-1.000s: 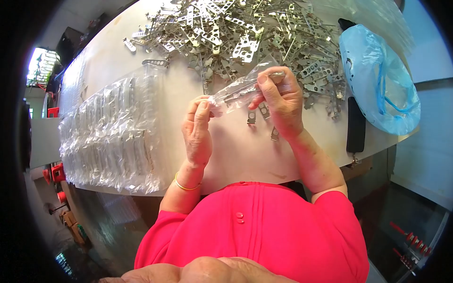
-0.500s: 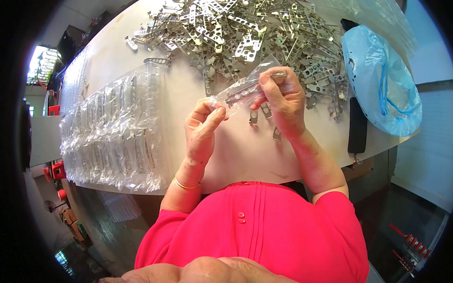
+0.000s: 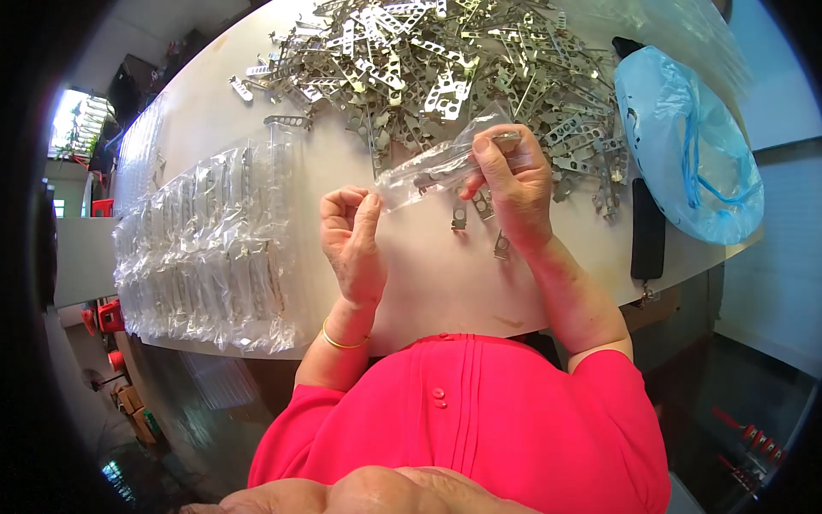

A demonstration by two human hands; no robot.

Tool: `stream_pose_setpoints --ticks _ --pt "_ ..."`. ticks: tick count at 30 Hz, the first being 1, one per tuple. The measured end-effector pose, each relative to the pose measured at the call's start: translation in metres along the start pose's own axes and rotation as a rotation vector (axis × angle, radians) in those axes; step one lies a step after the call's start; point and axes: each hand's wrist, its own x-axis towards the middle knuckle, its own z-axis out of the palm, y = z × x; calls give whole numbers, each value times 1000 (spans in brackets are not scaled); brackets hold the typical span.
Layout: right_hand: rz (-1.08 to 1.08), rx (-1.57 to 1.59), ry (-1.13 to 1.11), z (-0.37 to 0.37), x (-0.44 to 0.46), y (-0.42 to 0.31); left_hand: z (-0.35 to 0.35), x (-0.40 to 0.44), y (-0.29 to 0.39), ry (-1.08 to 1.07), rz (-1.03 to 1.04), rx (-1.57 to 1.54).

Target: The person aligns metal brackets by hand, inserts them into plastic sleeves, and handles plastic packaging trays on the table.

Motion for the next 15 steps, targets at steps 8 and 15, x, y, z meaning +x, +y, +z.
stream_pose_setpoints --ticks 8,15 --pt "12 -50 -196 4 -7 0 14 -1 5 -159 530 695" --pt "-12 -127 -300 8 -13 0 17 -5 10 -191 480 722"
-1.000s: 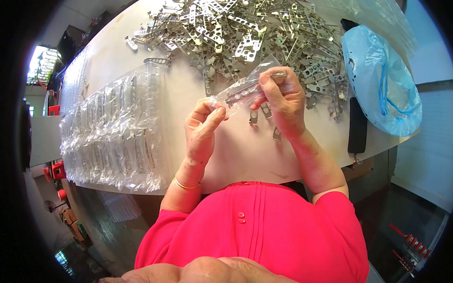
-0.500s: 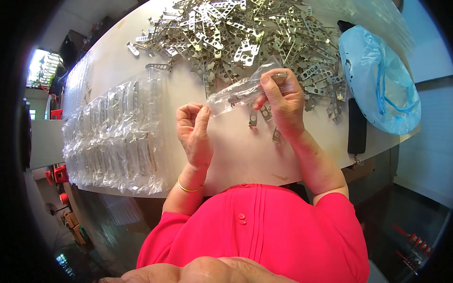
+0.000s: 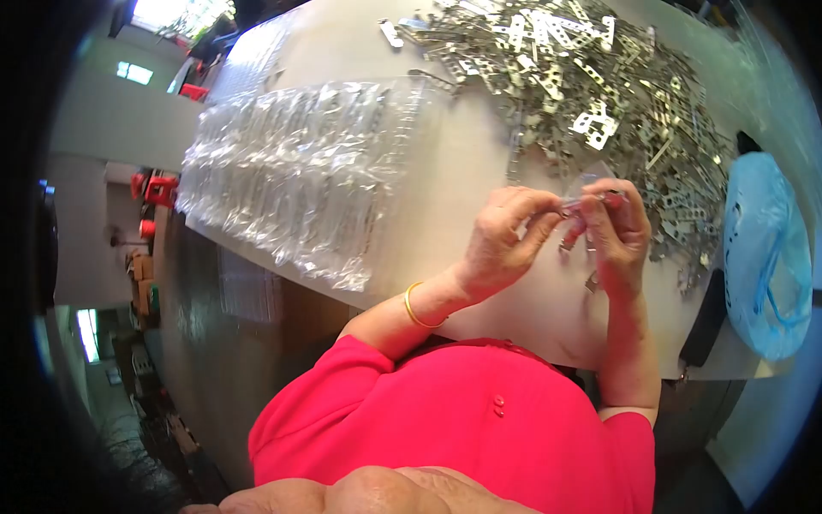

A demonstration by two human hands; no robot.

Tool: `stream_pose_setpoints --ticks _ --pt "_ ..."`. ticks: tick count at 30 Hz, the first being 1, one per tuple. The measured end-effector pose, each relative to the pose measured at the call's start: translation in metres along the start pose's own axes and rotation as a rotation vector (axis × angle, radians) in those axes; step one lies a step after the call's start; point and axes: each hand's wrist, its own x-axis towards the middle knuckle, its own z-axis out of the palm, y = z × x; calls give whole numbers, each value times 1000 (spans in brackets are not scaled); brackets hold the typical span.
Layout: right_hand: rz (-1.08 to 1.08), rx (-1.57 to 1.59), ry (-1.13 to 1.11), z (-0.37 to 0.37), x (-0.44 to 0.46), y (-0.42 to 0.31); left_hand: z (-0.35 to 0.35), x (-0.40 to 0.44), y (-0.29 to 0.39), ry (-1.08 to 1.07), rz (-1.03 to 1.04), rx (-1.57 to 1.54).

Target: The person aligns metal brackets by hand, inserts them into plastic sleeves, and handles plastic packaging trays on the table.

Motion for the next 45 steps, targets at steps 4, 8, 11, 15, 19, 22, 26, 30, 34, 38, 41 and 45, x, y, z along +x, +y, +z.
stream_pose_setpoints --ticks 4,8,11,15,19,22,26,30,34,38,41,45 --pt "3 22 -43 -1 0 -1 2 -3 -2 -16 28 -74" --pt "64 44 -120 -4 0 -3 0 -5 -1 -18 15 -108" --pt "107 41 -170 -5 -1 -3 -3 -5 1 -36 -6 -137" --pt "160 -3 -305 -15 2 3 -5 -7 7 -48 -72 -193" --pt "269 5 -397 -12 1 2 -11 -7 13 -58 -136 -236" --pt "336 -48 -432 -7 -5 5 -18 -9 23 -40 -148 -262" --pt "350 -42 -532 -3 -7 2 -41 -11 48 -72 -248 -329" --pt "412 -28 -530 5 -15 4 -61 -10 51 -8 -186 -236" --pt "465 -109 -598 27 -24 1 -105 15 53 152 -26 111" --pt "294 -154 -687 40 -39 16 -148 43 36 235 -69 429" --pt "125 -264 -804 41 -35 16 -167 62 22 286 -204 565" --pt "119 -262 -785 40 -34 17 -179 74 -18 241 -71 758"
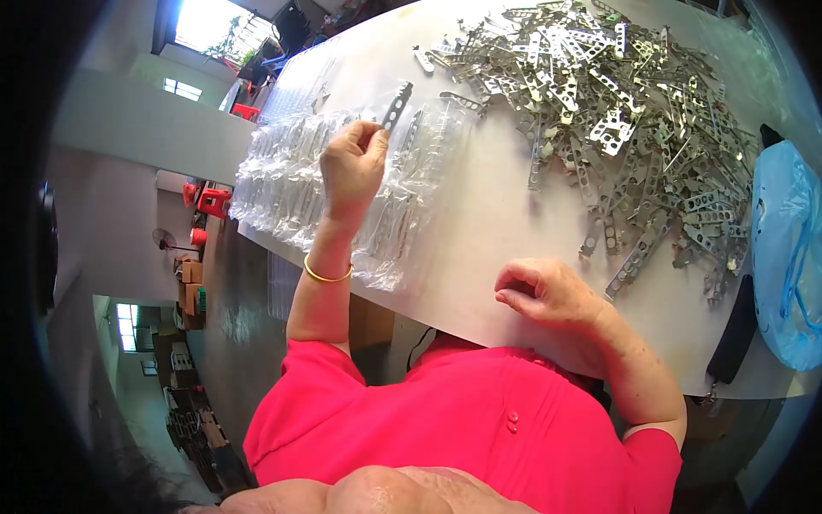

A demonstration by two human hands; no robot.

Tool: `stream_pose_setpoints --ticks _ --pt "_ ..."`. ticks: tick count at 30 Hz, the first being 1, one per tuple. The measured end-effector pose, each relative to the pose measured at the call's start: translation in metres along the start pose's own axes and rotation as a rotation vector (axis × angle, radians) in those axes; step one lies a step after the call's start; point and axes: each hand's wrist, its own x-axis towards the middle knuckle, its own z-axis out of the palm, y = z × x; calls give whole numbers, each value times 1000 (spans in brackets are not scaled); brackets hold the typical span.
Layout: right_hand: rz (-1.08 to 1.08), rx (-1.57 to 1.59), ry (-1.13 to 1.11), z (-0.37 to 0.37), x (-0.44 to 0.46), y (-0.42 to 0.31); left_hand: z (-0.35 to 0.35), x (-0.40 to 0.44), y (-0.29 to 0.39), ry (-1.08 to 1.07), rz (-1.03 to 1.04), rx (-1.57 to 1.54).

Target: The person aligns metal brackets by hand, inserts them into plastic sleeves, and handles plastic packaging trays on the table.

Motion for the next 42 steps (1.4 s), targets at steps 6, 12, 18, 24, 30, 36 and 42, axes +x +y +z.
stream_pose_setpoints --ticks 6,12,18,24,30,36,42 --pt "21 12 -4 -1 0 3 36 -2 -12 -226 -36 140" --pt "51 8 -15 -3 1 -2 53 3 -12 -290 -13 224" --pt "0 -22 -17 -3 3 1 67 2 -14 -362 -12 305" --pt "69 49 -9 -2 1 -2 70 3 -17 -347 31 353" --pt "51 17 -29 -3 0 1 70 6 -14 -441 -26 354" --pt "89 27 -13 -3 0 -1 71 9 -12 -502 -36 375" --pt "14 -82 2 -4 -1 2 69 10 -7 -567 20 426"
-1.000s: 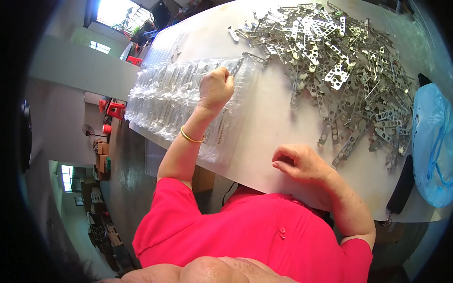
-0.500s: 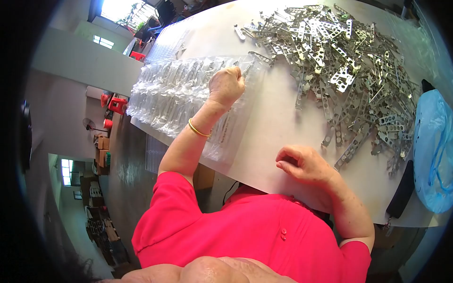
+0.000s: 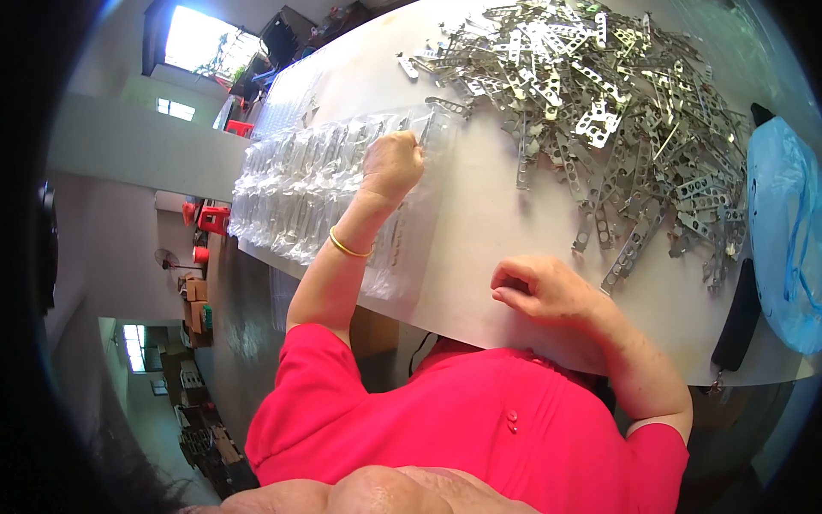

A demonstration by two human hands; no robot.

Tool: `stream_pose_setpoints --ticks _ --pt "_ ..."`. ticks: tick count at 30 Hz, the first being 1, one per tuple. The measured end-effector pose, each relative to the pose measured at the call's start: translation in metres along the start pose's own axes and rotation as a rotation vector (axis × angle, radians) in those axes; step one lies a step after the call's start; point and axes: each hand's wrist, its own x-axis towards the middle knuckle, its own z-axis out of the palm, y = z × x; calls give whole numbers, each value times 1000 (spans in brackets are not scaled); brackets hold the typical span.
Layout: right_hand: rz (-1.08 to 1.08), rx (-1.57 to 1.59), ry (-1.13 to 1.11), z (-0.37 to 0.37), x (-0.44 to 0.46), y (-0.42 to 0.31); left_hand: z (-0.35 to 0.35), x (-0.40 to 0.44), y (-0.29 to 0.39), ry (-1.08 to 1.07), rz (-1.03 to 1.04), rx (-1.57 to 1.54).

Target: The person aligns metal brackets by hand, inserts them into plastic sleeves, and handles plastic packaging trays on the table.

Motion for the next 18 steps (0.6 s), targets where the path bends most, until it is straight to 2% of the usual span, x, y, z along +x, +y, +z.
stream_pose_setpoints --ticks 2,4,18 --pt "-6 14 1 -1 0 1 -2 -3 3 7 11 -3" --pt "-13 28 -6 -1 0 3 -4 -8 6 114 -25 -138" --pt "-33 14 -21 -1 2 2 -5 -18 9 84 89 -82"
